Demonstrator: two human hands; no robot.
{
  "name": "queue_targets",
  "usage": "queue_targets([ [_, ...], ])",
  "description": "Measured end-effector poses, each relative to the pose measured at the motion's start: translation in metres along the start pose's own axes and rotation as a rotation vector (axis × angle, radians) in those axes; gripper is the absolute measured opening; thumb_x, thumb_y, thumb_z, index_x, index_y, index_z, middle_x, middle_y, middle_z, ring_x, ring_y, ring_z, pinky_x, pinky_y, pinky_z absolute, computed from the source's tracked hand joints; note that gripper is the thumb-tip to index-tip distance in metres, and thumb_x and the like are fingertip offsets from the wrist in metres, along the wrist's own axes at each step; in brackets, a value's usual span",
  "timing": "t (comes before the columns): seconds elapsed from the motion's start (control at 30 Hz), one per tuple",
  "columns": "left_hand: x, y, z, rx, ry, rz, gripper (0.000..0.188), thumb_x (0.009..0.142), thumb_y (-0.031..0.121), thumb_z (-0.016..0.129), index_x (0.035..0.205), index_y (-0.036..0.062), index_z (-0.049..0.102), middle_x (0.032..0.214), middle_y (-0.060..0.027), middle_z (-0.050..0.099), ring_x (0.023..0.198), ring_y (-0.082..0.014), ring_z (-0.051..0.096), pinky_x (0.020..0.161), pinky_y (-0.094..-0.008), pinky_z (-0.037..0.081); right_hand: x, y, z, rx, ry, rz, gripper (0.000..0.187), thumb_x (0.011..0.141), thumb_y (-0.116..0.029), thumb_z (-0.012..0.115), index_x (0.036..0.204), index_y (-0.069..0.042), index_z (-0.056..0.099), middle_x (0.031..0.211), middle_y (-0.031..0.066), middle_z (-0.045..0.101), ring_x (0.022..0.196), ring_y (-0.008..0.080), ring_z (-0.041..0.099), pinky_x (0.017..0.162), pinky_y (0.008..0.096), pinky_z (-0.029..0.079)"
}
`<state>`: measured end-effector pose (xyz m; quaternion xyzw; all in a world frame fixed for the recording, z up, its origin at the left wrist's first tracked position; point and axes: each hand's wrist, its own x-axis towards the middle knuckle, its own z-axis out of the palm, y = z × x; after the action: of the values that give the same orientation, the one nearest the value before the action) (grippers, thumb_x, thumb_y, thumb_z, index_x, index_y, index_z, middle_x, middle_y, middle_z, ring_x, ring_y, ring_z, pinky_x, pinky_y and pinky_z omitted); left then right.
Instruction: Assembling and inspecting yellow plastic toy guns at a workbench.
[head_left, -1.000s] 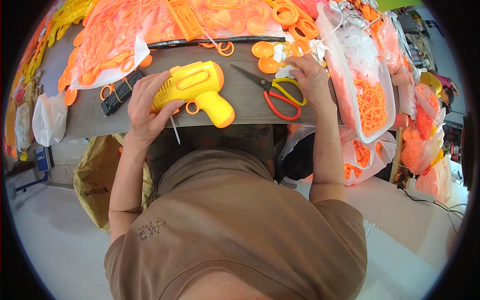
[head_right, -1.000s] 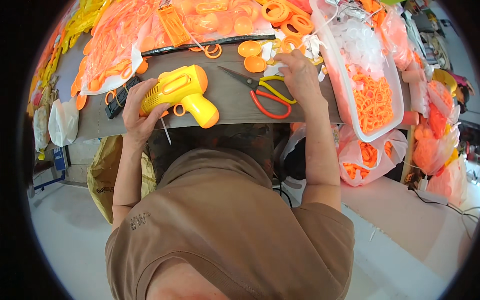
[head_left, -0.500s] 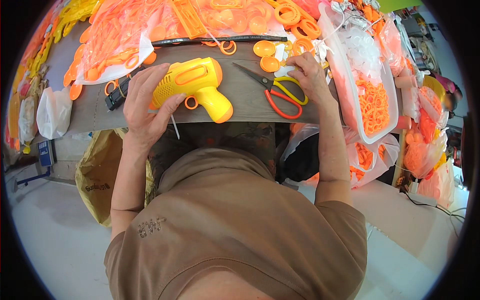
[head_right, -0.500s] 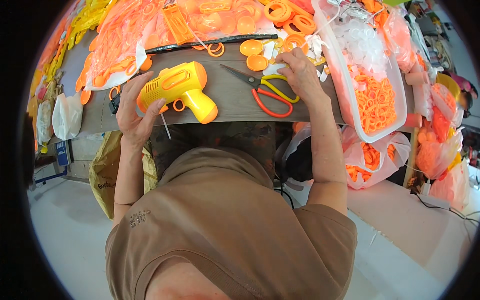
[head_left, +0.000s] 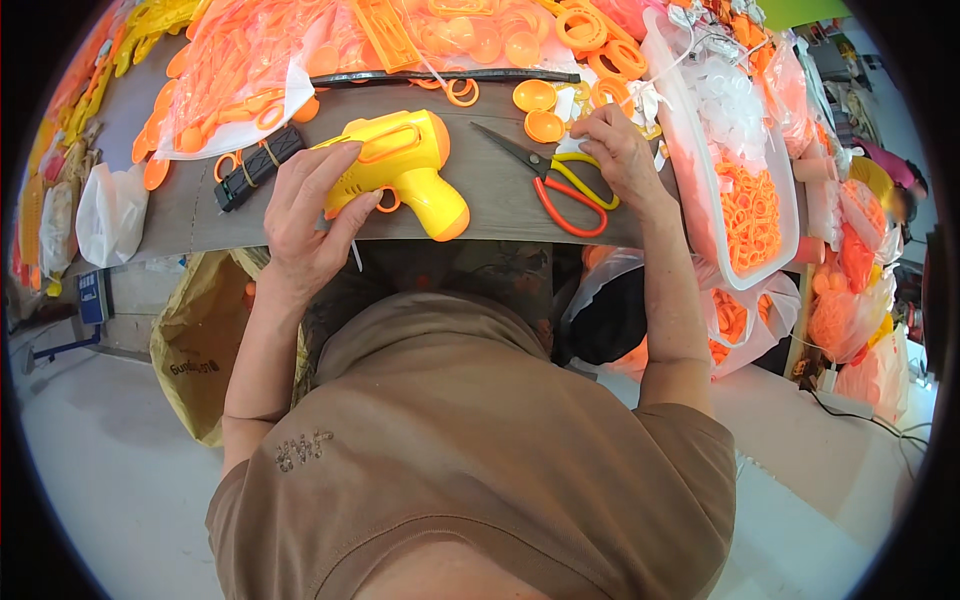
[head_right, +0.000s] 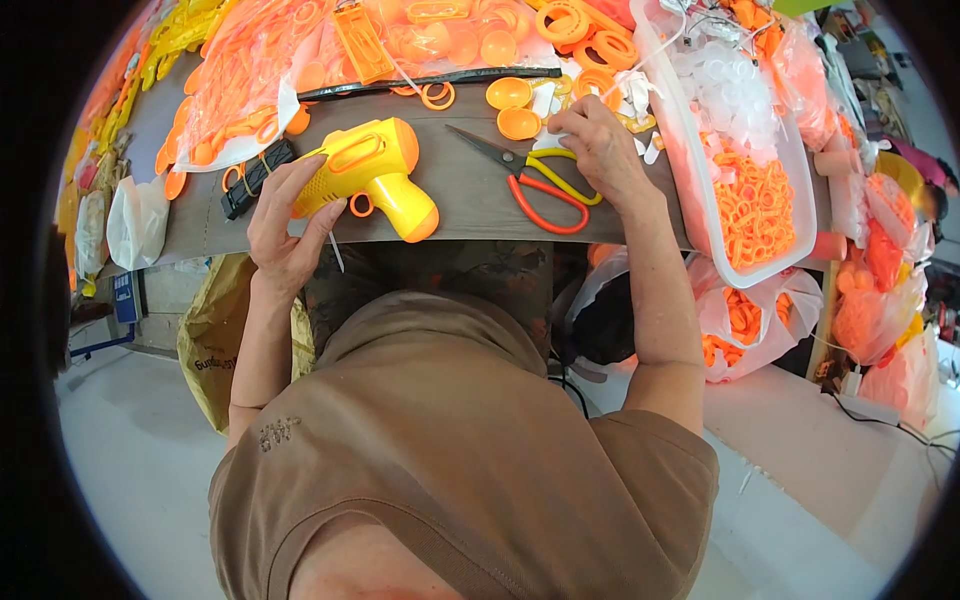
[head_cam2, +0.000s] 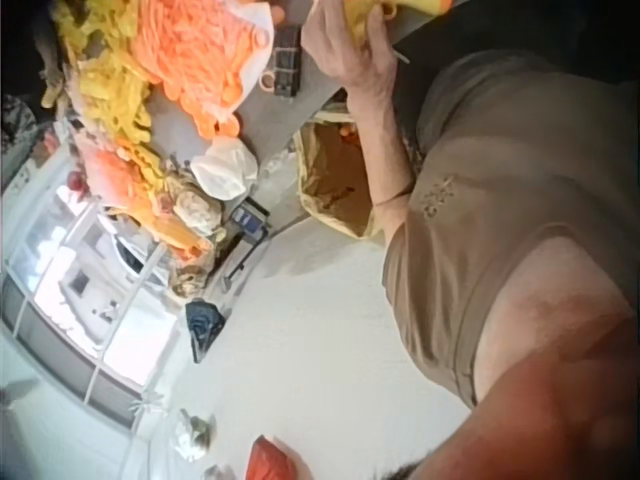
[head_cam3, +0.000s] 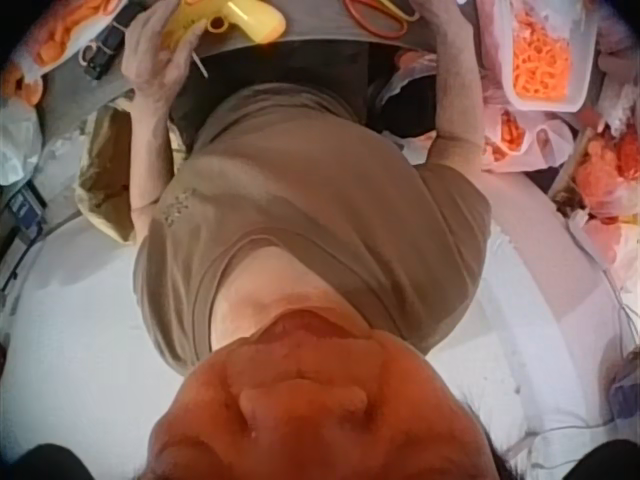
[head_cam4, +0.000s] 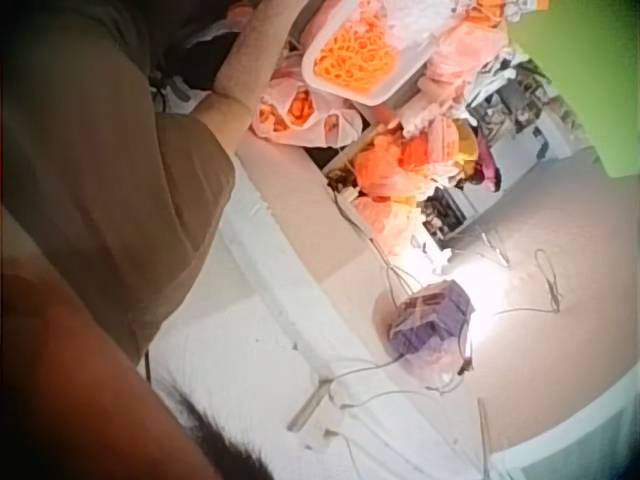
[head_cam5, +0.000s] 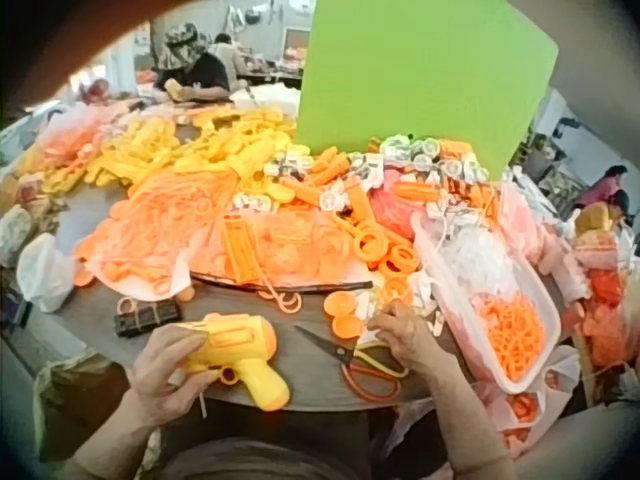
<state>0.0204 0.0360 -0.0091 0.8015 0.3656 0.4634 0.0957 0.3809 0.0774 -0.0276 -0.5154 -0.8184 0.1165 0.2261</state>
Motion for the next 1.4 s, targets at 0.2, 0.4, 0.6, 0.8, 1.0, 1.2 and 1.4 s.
queue_targets([
  [0.2,0.003,0.009,0.001,-0.037,0.015,0.019,0.044,0.070,0.004,0.074,0.111,-0.0006,0.059,0.102,-0.0157,0.062,0.091,-0.0292,0.059,0.077,-0.0347,0.047,-0.002,0.002,-0.008,0.108,0.037,0.033,0.014,0.074,0.003,0.061,0.086,-0.003,0.058,0.087,0.0076,0.052,0.086,0.0217,0.054,0.073,0.0300,0.045],
  [0.4,0.010,0.029,0.011,-0.312,-0.014,-0.120,0.039,0.076,0.004,0.069,0.113,-0.0013,0.057,0.100,-0.0144,0.063,0.087,-0.0206,0.061,0.074,-0.0285,0.048,0.004,-0.056,-0.030,0.088,0.297,-0.190,0.017,0.068,0.007,0.064,0.082,-0.001,0.058,0.086,0.0063,0.057,0.077,0.0219,0.055,0.068,0.0287,0.045],
  [0.6,0.038,0.051,0.024,-1.172,-0.249,-0.797,0.030,0.090,0.010,0.054,0.118,-0.0012,0.052,0.083,-0.0075,0.064,0.071,-0.0109,0.061,0.062,-0.0234,0.049,0.006,-0.125,-0.007,-0.111,0.549,-0.638,0.026,0.062,0.007,0.066,0.085,-0.004,0.061,0.090,0.0076,0.059,0.075,0.0245,0.054,0.062,0.0339,0.045],
  [0.8,0.039,0.051,0.018,-1.287,-0.240,-0.855,0.031,0.088,0.009,0.057,0.117,-0.0017,0.051,0.075,-0.0048,0.062,0.060,-0.0080,0.058,0.053,-0.0205,0.047,0.013,-0.130,0.006,-0.006,0.528,-0.724,0.031,0.061,0.008,0.067,0.089,-0.004,0.059,0.091,0.0094,0.059,0.076,0.0254,0.054,0.061,0.0346,0.045],
  [1.0,0.034,0.044,0.007,-1.114,-0.150,-0.798,0.032,0.086,0.006,0.059,0.116,-0.0012,0.049,0.072,-0.0022,0.060,0.057,-0.0037,0.054,0.050,-0.0163,0.043,0.016,-0.131,0.006,0.350,0.456,-0.424,0.033,0.068,0.010,0.067,0.096,-0.001,0.055,0.095,0.0132,0.060,0.084,0.0253,0.056,0.072,0.0336,0.045],
  [1.2,0.031,0.039,0.003,-1.047,-0.135,-0.768,0.033,0.085,0.006,0.061,0.115,-0.0006,0.049,0.071,-0.0016,0.059,0.057,-0.0031,0.052,0.048,-0.0165,0.039,0.027,-0.139,0.009,0.529,0.240,-0.473,0.035,0.069,0.006,0.070,0.101,0.000,0.055,0.103,0.0177,0.061,0.092,0.0274,0.059,0.078,0.0344,0.047],
  [1.4,0.028,0.035,0.000,-1.040,-0.150,-0.723,0.035,0.084,0.005,0.063,0.115,-0.0008,0.050,0.068,-0.0001,0.055,0.056,-0.0033,0.049,0.048,-0.0170,0.037,0.034,-0.141,0.012,0.405,0.199,-0.595,0.029,0.069,0.004,0.071,0.095,0.000,0.058,0.097,0.0157,0.063,0.083,0.0268,0.062,0.069,0.0309,0.051],
])
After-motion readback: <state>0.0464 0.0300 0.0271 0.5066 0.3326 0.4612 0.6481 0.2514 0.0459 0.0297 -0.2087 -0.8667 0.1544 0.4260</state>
